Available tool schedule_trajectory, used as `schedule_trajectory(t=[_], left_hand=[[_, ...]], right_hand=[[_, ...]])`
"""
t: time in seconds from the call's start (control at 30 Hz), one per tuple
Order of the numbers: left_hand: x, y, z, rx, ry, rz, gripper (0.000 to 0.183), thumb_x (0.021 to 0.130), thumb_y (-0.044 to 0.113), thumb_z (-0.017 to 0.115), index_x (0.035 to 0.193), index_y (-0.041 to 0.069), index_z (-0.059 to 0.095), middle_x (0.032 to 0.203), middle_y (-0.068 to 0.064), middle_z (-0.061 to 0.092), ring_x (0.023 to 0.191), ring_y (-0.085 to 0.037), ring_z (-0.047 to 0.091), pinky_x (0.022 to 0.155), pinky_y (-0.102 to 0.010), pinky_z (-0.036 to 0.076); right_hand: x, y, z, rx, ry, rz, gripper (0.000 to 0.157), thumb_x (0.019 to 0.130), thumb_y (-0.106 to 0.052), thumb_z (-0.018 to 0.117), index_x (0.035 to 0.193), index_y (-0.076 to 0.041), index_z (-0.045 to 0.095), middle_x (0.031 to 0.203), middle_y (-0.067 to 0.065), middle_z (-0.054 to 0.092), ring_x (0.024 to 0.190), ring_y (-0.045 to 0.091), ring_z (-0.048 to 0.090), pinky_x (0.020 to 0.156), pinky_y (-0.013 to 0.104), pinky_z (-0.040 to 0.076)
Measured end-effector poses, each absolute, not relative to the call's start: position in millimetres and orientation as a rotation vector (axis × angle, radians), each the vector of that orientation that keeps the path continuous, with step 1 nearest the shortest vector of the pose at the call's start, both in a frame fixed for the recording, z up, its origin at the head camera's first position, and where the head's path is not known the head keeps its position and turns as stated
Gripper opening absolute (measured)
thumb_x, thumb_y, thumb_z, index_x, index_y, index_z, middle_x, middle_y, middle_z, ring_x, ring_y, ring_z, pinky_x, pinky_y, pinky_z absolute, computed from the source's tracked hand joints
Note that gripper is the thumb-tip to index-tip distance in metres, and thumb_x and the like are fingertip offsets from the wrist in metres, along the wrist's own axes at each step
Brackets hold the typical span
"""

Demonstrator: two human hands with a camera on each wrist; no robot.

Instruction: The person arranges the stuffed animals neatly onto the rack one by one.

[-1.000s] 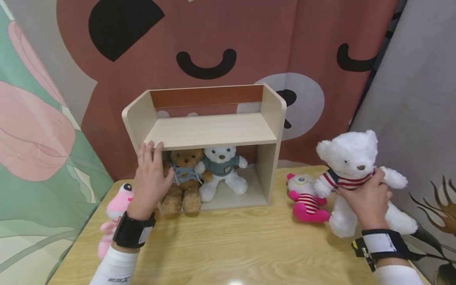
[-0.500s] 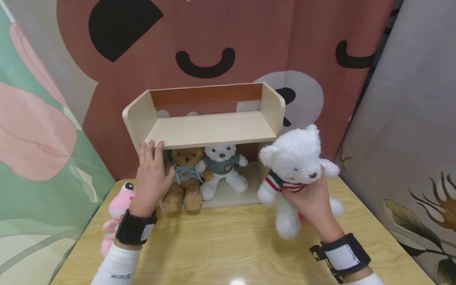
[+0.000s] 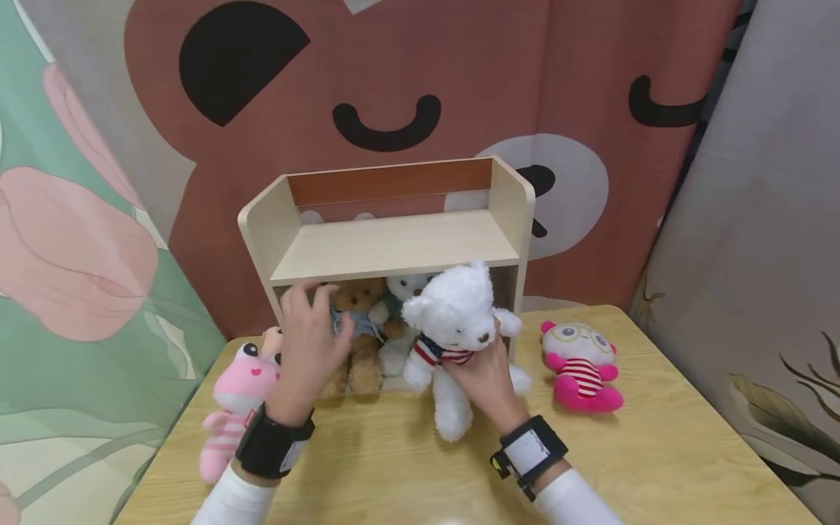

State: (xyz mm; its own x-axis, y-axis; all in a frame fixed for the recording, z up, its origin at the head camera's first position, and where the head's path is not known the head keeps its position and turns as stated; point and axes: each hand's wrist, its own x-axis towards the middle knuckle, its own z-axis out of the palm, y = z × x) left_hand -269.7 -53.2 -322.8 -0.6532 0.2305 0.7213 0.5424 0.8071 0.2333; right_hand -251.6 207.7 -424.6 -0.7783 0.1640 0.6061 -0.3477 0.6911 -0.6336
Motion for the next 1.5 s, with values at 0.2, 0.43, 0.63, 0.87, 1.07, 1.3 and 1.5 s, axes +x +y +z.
schedule_trajectory(t=[0.2,0.43,0.63,0.87,1.07,1.3,1.5], left_hand=[[-263.7,-11.6,-352.6,-0.807,-2.655,-0.538,0.015,0.093,0.011,0.062,0.083,0.001,0.067,0.096,-0.016,0.06,0.088,-0.03,0.058,0.071,-0.04,0.054],[-292.5,29.1,-392.8,-0.939,-3.001,-0.563,0.027,0.088,0.003,0.063,0.063,0.01,0.056,0.064,-0.001,0.054,0.057,-0.013,0.048,0.048,-0.026,0.042],[-307.1,45.7,-409.5,-0.926,-3.127,-0.57,0.013,0.092,0.007,0.06,0.079,0.007,0.064,0.073,-0.002,0.055,0.063,-0.015,0.051,0.055,-0.028,0.044],[-308.7,42.6,-419.7,-0.921,-3.181,-0.457,0.027,0.094,0.019,0.064,0.118,0.007,0.067,0.109,-0.008,0.069,0.101,-0.024,0.064,0.084,-0.035,0.052],[-311.1,37.4,-422.9,-0.921,-3.189,-0.409,0.042,0.093,0.018,0.067,0.133,0.009,0.06,0.125,-0.013,0.063,0.119,-0.031,0.057,0.098,-0.043,0.049],[-313.2,34.5,-426.3,-0.785,-3.202,-0.377,0.05,0.089,0.013,0.065,0.138,0.006,0.054,0.129,-0.018,0.057,0.123,-0.034,0.053,0.099,-0.046,0.047],[-319.0,61.0,-432.2,-0.948,-2.972,-0.099,0.047,0.091,0.016,0.067,0.137,0.014,0.056,0.119,-0.009,0.068,0.115,-0.03,0.06,0.098,-0.042,0.047]], right_hand=[[-279.6,204.3,-431.5,0.141,-2.184,1.014,0.071,0.072,-0.019,0.087,0.129,-0.003,0.049,0.118,0.014,0.064,0.112,0.029,0.061,0.094,0.048,0.049],[-300.9,210.2,-442.8,0.037,-2.13,0.881,0.078,0.069,-0.019,0.087,0.132,0.002,0.045,0.121,0.028,0.054,0.103,0.048,0.058,0.085,0.059,0.048],[-311.1,212.9,-449.7,-0.076,-2.17,0.872,0.08,0.073,-0.017,0.081,0.135,0.008,0.038,0.121,0.035,0.047,0.102,0.056,0.052,0.085,0.064,0.043],[-316.0,209.6,-450.2,-0.112,-2.193,0.894,0.086,0.076,-0.017,0.079,0.14,0.012,0.029,0.12,0.038,0.049,0.104,0.057,0.052,0.089,0.064,0.043],[-318.3,209.6,-445.7,-0.165,-2.186,0.89,0.088,0.077,-0.014,0.077,0.14,0.016,0.024,0.1,0.037,0.059,0.093,0.056,0.058,0.081,0.063,0.047],[-324.3,209.6,-445.7,-0.243,-2.21,0.874,0.091,0.084,-0.013,0.073,0.144,0.024,0.015,0.088,0.036,0.063,0.084,0.054,0.061,0.077,0.062,0.048],[-329.0,212.9,-446.3,-0.287,-2.186,0.89,0.09,0.086,-0.016,0.072,0.146,0.02,0.015,0.094,0.04,0.061,0.088,0.058,0.06,0.079,0.064,0.047]])
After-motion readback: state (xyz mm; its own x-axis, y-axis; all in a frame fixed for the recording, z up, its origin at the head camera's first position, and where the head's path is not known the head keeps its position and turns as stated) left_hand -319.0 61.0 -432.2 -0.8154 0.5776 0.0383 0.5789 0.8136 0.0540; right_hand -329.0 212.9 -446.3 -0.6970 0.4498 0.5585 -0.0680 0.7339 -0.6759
